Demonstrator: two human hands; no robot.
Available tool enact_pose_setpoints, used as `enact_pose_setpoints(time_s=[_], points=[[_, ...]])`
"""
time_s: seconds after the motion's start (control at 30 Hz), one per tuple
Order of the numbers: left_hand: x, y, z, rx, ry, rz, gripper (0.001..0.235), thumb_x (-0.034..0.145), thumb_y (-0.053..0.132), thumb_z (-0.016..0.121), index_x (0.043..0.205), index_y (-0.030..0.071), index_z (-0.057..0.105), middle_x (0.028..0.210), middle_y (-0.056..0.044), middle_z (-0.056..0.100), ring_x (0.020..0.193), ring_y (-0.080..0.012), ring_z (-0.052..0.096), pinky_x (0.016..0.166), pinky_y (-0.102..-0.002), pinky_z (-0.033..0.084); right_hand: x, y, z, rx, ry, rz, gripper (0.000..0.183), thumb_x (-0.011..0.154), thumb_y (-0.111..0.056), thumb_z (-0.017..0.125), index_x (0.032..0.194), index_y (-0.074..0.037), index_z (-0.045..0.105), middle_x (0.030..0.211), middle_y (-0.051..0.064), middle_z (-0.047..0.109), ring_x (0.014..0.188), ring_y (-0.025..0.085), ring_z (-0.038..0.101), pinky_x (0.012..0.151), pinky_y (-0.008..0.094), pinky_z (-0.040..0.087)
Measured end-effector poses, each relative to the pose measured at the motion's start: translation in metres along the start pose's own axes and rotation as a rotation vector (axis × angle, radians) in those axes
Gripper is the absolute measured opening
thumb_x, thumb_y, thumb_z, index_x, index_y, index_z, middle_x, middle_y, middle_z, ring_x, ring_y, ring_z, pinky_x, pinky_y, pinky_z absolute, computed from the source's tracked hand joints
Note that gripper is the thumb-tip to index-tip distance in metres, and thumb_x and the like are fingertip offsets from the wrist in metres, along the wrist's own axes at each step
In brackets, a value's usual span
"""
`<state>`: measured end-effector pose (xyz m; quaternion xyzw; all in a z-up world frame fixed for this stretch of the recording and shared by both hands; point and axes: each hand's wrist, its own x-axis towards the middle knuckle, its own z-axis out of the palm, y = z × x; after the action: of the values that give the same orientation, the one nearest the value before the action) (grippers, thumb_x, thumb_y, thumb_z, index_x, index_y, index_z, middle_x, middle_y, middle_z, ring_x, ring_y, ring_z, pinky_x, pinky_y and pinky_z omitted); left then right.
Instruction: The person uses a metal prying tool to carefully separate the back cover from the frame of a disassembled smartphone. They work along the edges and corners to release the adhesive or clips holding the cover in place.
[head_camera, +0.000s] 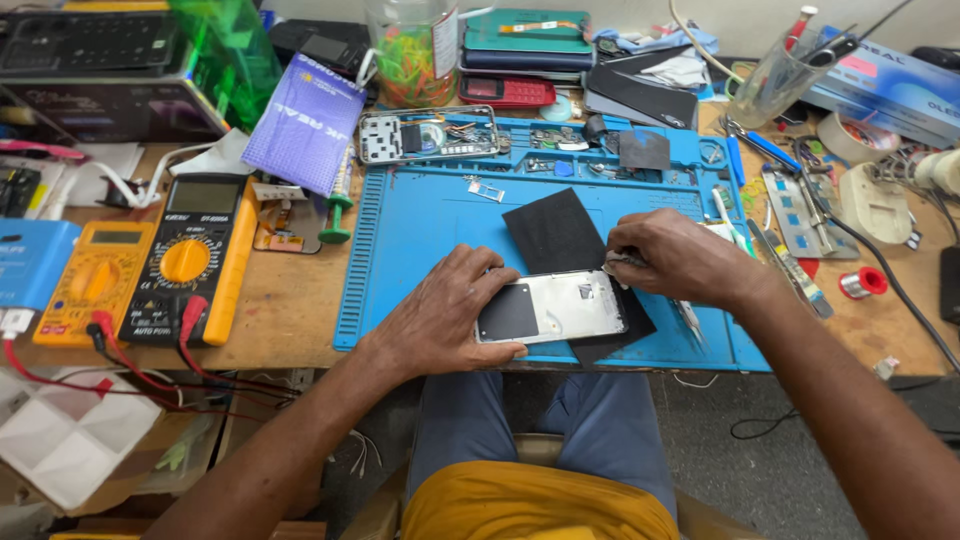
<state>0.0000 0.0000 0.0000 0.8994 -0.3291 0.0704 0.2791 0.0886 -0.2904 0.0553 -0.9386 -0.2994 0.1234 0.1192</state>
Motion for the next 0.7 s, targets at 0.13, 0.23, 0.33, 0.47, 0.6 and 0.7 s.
enact_pose_setpoints(time_s=[0.13,0.23,0.33,0.47,0.6,0.7], points=[[0.001,-0.001,0.001,-0.004,-0.014,-0.008,0.081,0.073,0.054,0.082,0.128,-0.003,0.061,0.116,-0.016,0.055,0.109,-0.0329,0.053,0.1,-0.046,0.046,-0.008,-0.013,0.01,-0.021,0.079,0.16,0.026,0.085,-0.026,0.073,0.095,-0.002,0.076,0.085,0.021,0.073,0.078,0.035,0.073,0.077,0.045,0.059],[-0.001,-0.003,0.003,0.0,0.011,0.019,0.082,0.073,0.053,0.083,0.128,-0.004,0.061,0.117,-0.017,0.055,0.109,-0.0333,0.053,0.1,-0.047,0.047,-0.03,-0.028,0.016,-0.003,-0.008,0.376,0.025,0.089,-0.026,0.07,0.092,-0.002,0.076,0.083,0.02,0.073,0.076,0.033,0.074,0.079,0.045,0.058],[0.0,-0.003,0.004,-0.003,0.017,0.007,0.082,0.071,0.053,0.084,0.127,-0.003,0.061,0.117,-0.017,0.055,0.108,-0.0331,0.053,0.099,-0.047,0.047,-0.058,-0.042,0.014,0.019,-0.099,0.449,0.022,0.089,-0.025,0.071,0.088,-0.005,0.077,0.08,0.015,0.075,0.073,0.029,0.073,0.075,0.043,0.058],[-0.001,0.003,-0.004,0.024,0.105,0.073,0.08,0.071,0.047,0.085,0.128,-0.004,0.059,0.119,-0.017,0.055,0.111,-0.0333,0.053,0.099,-0.047,0.047,-0.08,-0.036,0.002,0.228,0.214,0.356,0.015,0.085,-0.02,0.075,0.091,-0.007,0.078,0.075,0.008,0.077,0.061,0.019,0.07,0.06,0.035,0.056],[-0.007,0.019,-0.022,0.241,0.261,0.256,0.077,0.079,0.041,0.083,0.137,-0.003,0.057,0.12,-0.017,0.053,0.113,-0.0333,0.054,0.101,-0.045,0.049,-0.106,-0.03,0.008,0.256,0.608,0.319,0.012,0.085,-0.015,0.08,0.095,-0.007,0.079,0.08,0.005,0.075,0.064,0.012,0.065,0.057,0.03,0.051],[-0.027,0.039,-0.04,0.34,0.349,0.346,0.069,0.09,0.039,0.081,0.139,-0.002,0.056,0.12,-0.016,0.053,0.113,-0.0325,0.056,0.097,-0.043,0.05,-0.129,-0.03,0.028,0.285,0.752,0.297,0.007,0.09,-0.011,0.079,0.094,-0.005,0.078,0.082,0.004,0.072,0.073,0.01,0.066,0.064,0.028,0.052]])
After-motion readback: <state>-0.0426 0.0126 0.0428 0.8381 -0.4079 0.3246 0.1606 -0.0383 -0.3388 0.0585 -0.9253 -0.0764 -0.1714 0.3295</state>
